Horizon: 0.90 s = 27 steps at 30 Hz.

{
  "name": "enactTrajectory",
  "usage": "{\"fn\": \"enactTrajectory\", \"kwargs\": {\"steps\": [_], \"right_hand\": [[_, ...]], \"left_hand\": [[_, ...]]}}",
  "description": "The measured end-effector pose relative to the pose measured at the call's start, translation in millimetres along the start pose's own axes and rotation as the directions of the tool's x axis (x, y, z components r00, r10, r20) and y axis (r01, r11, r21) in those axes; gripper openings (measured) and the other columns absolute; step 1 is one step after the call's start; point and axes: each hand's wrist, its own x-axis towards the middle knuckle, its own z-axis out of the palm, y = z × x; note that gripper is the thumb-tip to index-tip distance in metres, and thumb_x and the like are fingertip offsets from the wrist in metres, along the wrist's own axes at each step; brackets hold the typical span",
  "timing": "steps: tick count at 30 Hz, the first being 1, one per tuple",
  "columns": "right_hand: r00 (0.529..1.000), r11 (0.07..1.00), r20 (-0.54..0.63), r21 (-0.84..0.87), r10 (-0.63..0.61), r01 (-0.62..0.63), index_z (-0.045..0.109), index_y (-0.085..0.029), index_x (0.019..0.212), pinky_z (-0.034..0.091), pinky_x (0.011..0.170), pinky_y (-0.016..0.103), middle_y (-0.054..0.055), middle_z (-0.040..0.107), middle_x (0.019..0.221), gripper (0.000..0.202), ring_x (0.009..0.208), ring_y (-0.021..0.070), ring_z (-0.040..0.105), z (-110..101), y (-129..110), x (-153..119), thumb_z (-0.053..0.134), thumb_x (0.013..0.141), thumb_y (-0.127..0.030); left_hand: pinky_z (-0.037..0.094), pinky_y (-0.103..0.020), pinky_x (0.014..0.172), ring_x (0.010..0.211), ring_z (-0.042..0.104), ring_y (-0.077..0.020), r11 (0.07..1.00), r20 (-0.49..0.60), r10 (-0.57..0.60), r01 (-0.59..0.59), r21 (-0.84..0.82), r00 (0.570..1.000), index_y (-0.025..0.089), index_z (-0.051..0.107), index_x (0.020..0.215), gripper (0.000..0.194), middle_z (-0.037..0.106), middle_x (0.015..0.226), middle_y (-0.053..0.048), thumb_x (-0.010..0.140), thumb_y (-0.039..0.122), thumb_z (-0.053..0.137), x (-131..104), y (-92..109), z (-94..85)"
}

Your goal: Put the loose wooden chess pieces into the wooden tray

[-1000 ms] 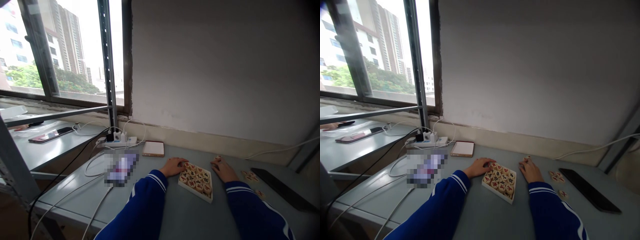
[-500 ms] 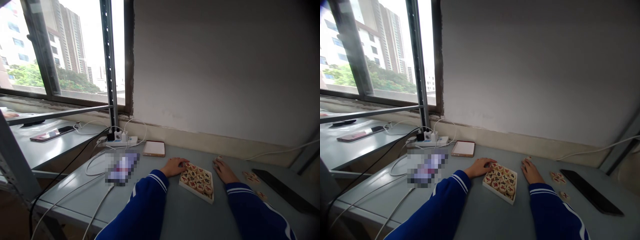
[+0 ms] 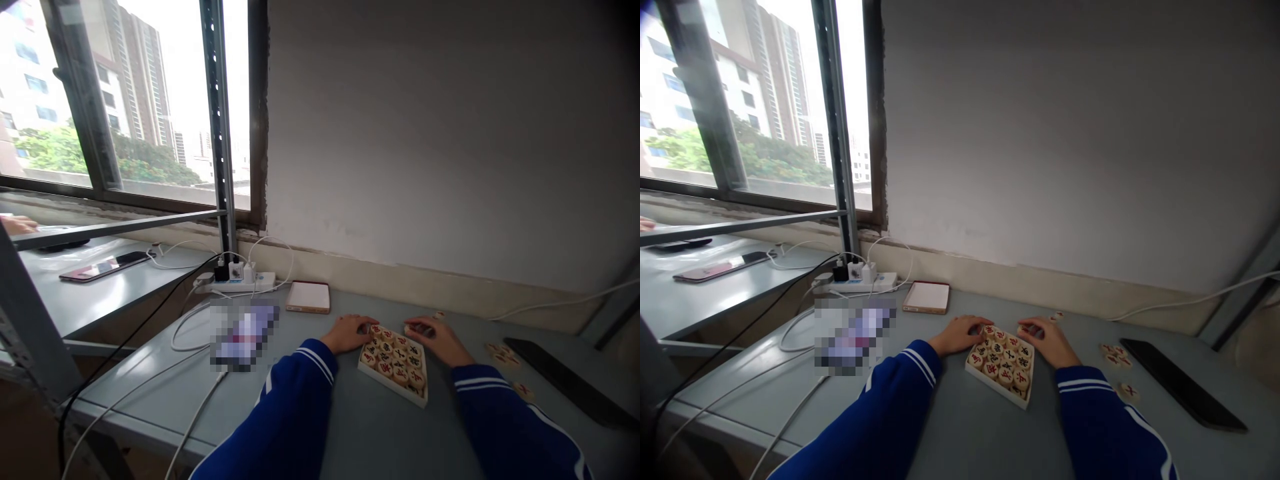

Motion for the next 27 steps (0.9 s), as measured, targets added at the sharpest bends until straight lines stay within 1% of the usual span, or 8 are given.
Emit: {"fn": "enactTrajectory", "kwargs": {"steps": [2, 4, 8, 11, 13, 17, 22, 27], "right_hand": [[0.999, 0.998, 0.037, 0.063, 0.008, -0.010, 0.064, -0.018, 0.087, 0.046, 0.064, 0.031, 0.008, 0.063, 0.086, 0.041, 0.072, 0.0197, 0.056, -0.7, -4.8, -0.5, 0.054, 0.069, -0.053], [0.997, 0.996, 0.075, 0.085, 0.017, -0.023, 0.065, -0.018, 0.083, 0.046, 0.064, 0.031, 0.008, 0.063, 0.083, 0.040, 0.074, 0.0205, 0.056, -2.1, -8.8, -1.5, 0.056, 0.067, -0.054], [0.992, 0.996, 0.122, 0.080, 0.016, -0.026, 0.065, -0.019, 0.081, 0.043, 0.065, 0.029, 0.006, 0.062, 0.081, 0.037, 0.076, 0.0200, 0.056, -5.6, -14.5, -3.3, 0.058, 0.066, -0.052], [0.976, 0.997, 0.216, 0.074, 0.002, -0.019, 0.064, -0.019, 0.082, 0.041, 0.065, 0.027, 0.005, 0.062, 0.083, 0.035, 0.079, 0.0197, 0.055, -7.6, -15.9, -3.7, 0.059, 0.066, -0.049], [0.969, 0.998, 0.248, 0.056, -0.008, -0.006, 0.064, -0.020, 0.082, 0.040, 0.065, 0.027, 0.005, 0.060, 0.085, 0.033, 0.080, 0.0195, 0.054, -8.7, -16.0, -4.0, 0.059, 0.066, -0.048], [0.969, 1.000, 0.245, 0.003, -0.022, 0.022, 0.064, -0.021, 0.081, 0.040, 0.066, 0.027, 0.006, 0.057, 0.088, 0.032, 0.081, 0.0194, 0.051, -11.0, -15.2, -4.4, 0.058, 0.068, -0.049], [0.965, 0.999, 0.257, -0.010, -0.043, 0.048, 0.064, -0.021, 0.081, 0.041, 0.068, 0.028, 0.006, 0.056, 0.085, 0.032, 0.078, 0.0192, 0.050, -12.5, -9.6, -4.0, 0.056, 0.068, -0.049], [0.967, 0.998, 0.250, -0.021, -0.053, 0.060, 0.064, -0.022, 0.079, 0.041, 0.064, 0.027, 0.004, 0.056, 0.079, 0.028, 0.070, 0.0175, 0.050, -12.2, 1.4, -3.1, 0.059, 0.067, -0.047]], "left_hand": [[0.031, -0.034, 0.085, 0.097, 0.047, -0.0214, 1.000, -0.006, -0.004, 0.004, -0.001, 1.000, 0.032, 0.045, 0.120, 0.041, 0.057, 0.101, 0.000, 0.080, 0.038, 0.047, 0.0, 0.1, 0.1], [0.032, -0.034, 0.085, 0.096, 0.048, -0.0213, 1.000, -0.013, -0.001, 0.000, -0.009, 1.000, 0.033, 0.046, 0.119, 0.040, 0.057, 0.101, 0.000, 0.079, 0.038, 0.048, 0.0, 0.1, 0.2], [0.032, -0.034, 0.085, 0.096, 0.048, -0.0215, 1.000, -0.010, -0.001, 0.001, -0.008, 1.000, 0.032, 0.046, 0.119, 0.040, 0.057, 0.100, 0.000, 0.080, 0.038, 0.047, -0.1, 0.2, -0.2], [0.032, -0.034, 0.085, 0.097, 0.047, -0.0211, 1.000, 0.006, -0.001, 0.001, 0.007, 1.000, 0.031, 0.045, 0.120, 0.040, 0.057, 0.101, 0.000, 0.080, 0.038, 0.046, 0.1, 0.2, -0.6], [0.032, -0.033, 0.085, 0.096, 0.048, -0.0207, 1.000, 0.005, 0.007, -0.007, 0.006, 1.000, 0.032, 0.045, 0.120, 0.040, 0.057, 0.101, 0.000, 0.080, 0.038, 0.046, 0.4, -0.1, -0.4], [0.032, -0.034, 0.085, 0.096, 0.048, -0.0208, 1.000, -0.010, 0.012, -0.012, -0.010, 1.000, 0.032, 0.046, 0.119, 0.040, 0.057, 0.101, 0.000, 0.080, 0.038, 0.046, 0.9, -0.9, 0.6], [0.031, -0.034, 0.086, 0.098, 0.047, -0.0209, 1.000, 0.004, -0.001, 0.001, 0.010, 1.000, 0.031, 0.045, 0.120, 0.040, 0.057, 0.101, 0.000, 0.080, 0.038, 0.046, -0.1, 0.5, -0.6], [0.032, -0.034, 0.086, 0.097, 0.047, -0.0210, 1.000, 0.015, -0.005, 0.005, 0.010, 1.000, 0.031, 0.045, 0.120, 0.041, 0.057, 0.101, 0.000, 0.080, 0.037, 0.046, -1.0, 2.6, -2.5]]}}
